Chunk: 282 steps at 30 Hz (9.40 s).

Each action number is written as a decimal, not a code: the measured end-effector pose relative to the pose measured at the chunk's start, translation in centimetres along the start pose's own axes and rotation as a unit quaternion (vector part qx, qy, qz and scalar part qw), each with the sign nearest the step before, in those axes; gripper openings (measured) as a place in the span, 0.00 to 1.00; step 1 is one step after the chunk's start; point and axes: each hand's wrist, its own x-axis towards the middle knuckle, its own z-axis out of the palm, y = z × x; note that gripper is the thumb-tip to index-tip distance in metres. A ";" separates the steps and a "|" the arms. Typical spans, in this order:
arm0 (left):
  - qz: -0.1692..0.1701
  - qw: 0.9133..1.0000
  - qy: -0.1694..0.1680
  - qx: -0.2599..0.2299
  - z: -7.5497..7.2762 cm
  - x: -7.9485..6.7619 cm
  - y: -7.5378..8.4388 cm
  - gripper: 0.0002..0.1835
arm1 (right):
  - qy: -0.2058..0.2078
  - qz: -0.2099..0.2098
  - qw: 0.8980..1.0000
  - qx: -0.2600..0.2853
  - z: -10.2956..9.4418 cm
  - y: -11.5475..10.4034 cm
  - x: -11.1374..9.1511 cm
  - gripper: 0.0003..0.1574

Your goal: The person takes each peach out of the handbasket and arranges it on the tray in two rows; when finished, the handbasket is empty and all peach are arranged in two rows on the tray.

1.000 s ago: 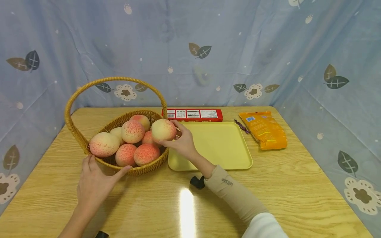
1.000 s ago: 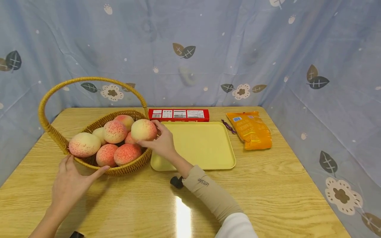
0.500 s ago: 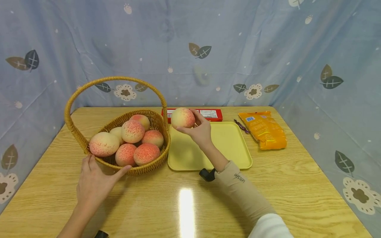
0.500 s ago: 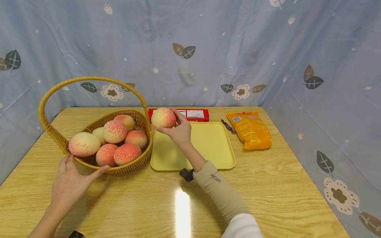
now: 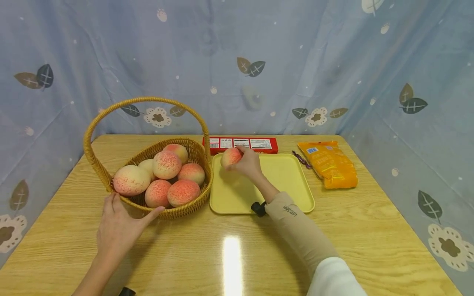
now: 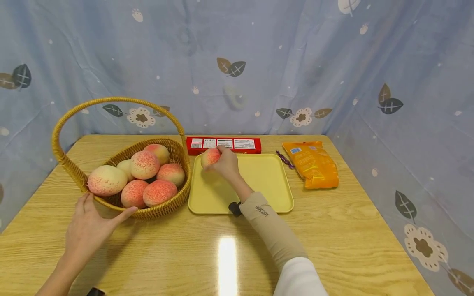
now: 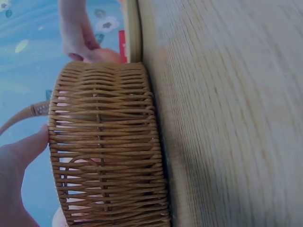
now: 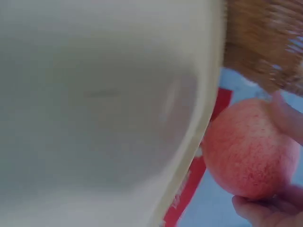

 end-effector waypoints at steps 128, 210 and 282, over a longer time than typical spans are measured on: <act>0.004 1.000 0.002 -0.006 0.2 -0.2 0.0 0.71 | 0.051 -0.017 0.991 0.118 -4.0 -0.1 -2.5 0.33; 0.015 1.000 0.014 -0.009 0.1 -0.5 0.3 0.70 | -0.034 -0.333 0.941 0.053 0.5 -1.9 -2.6 0.14; -0.001 1.000 -0.003 -0.014 0.1 -0.4 0.1 0.70 | 0.027 0.021 0.977 0.210 -8.2 3.2 -3.2 0.36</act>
